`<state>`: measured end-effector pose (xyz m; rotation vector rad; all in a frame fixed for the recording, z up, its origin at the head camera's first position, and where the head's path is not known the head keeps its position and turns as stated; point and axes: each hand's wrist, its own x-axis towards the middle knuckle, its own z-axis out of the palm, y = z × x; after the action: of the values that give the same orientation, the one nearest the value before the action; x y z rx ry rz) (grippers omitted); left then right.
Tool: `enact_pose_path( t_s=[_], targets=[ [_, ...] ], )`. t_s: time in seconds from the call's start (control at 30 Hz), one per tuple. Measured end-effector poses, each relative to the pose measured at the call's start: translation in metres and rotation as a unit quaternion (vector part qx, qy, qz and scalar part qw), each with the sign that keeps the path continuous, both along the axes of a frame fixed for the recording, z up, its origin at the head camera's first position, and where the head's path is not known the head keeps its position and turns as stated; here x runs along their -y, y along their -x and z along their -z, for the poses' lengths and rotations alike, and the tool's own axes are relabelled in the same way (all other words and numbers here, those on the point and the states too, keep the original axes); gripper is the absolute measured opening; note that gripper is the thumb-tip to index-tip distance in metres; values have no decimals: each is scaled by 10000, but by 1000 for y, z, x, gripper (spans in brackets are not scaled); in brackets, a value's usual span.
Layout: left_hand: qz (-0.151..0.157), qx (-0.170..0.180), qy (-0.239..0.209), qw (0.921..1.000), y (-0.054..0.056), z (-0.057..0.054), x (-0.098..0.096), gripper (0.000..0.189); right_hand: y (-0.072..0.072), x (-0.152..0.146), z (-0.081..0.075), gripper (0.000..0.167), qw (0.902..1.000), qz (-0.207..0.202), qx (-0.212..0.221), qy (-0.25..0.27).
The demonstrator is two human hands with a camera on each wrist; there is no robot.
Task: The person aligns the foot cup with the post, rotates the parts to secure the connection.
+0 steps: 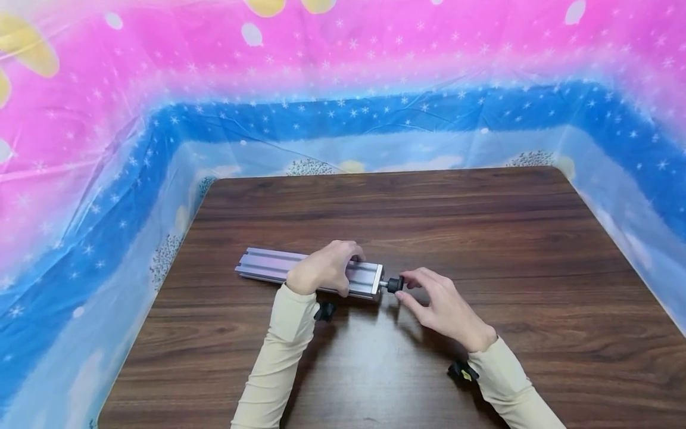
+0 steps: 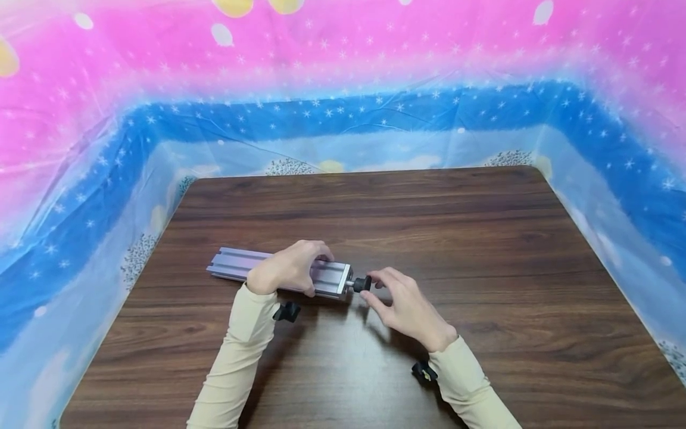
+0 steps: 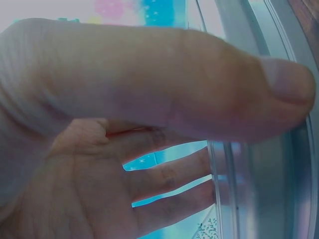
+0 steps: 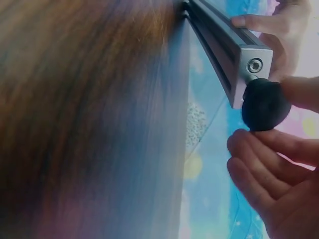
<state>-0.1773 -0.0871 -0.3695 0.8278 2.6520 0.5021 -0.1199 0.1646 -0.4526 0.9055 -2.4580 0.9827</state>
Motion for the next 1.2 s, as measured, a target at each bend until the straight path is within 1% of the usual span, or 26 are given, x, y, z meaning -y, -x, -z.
enact_pose_path(
  t_s=[0.07, 0.13, 0.3, 0.37, 0.43, 0.57, 0.63, 0.73, 0.83, 0.9, 1.03, 1.07, 1.1, 1.2],
  targets=[
    [-17, 20, -3, 10000, 0, -1, 0, 65, 0, 1, 0, 20, 9997, 86, 236, 41],
    [-28, 28, -8, 10000, 0, -1, 0, 66, 1, 3, 0, 14, 9991, 209, 364, 11],
    [-42, 67, -17, 10000, -1, 0, -1, 67, 2, 4, 0, 26, 9975, 508, 407, -288],
    [-51, 81, -30, 9999, -1, 0, 0, 67, 1, 3, -1, 25, 9969, 545, 488, -283],
    [-46, 81, -41, 9999, -1, 0, 0, 67, -1, 2, -1, 24, 9973, 494, 497, -213],
    [-26, 58, -20, 10000, -1, 0, 0, 66, -3, -1, -2, 50, 9996, 146, 235, -45],
    [-24, 68, 16, 10000, -1, 0, 0, 66, -3, -2, -1, 56, 10000, 12, 39, -45],
    [-23, 73, 31, 10000, -2, 0, 0, 66, -2, -2, 0, 50, 9999, -62, -109, -14],
    [-5, 50, 13, 10000, -2, 0, 0, 65, -1, 0, 1, 40, 9999, -19, -117, -14],
    [2, 31, 1, 10000, -1, 0, 1, 65, 0, 0, 1, 32, 10000, 14, -37, 10],
    [27, 17, 17, 10000, -1, 0, 1, 65, 2, 3, 2, 16, 9995, 74, 301, 47],
    [34, 16, 33, 10000, -1, 0, 1, 65, 2, 3, 3, 15, 9993, 104, 357, 14],
    [33, 20, 39, 10000, -1, 0, 1, 66, 3, 4, 3, 17, 9990, 140, 421, -36],
    [-20, 39, -5, 10000, -1, -1, 2, 66, 4, 4, 2, 30, 9978, 328, 500, -281]
  ],
)
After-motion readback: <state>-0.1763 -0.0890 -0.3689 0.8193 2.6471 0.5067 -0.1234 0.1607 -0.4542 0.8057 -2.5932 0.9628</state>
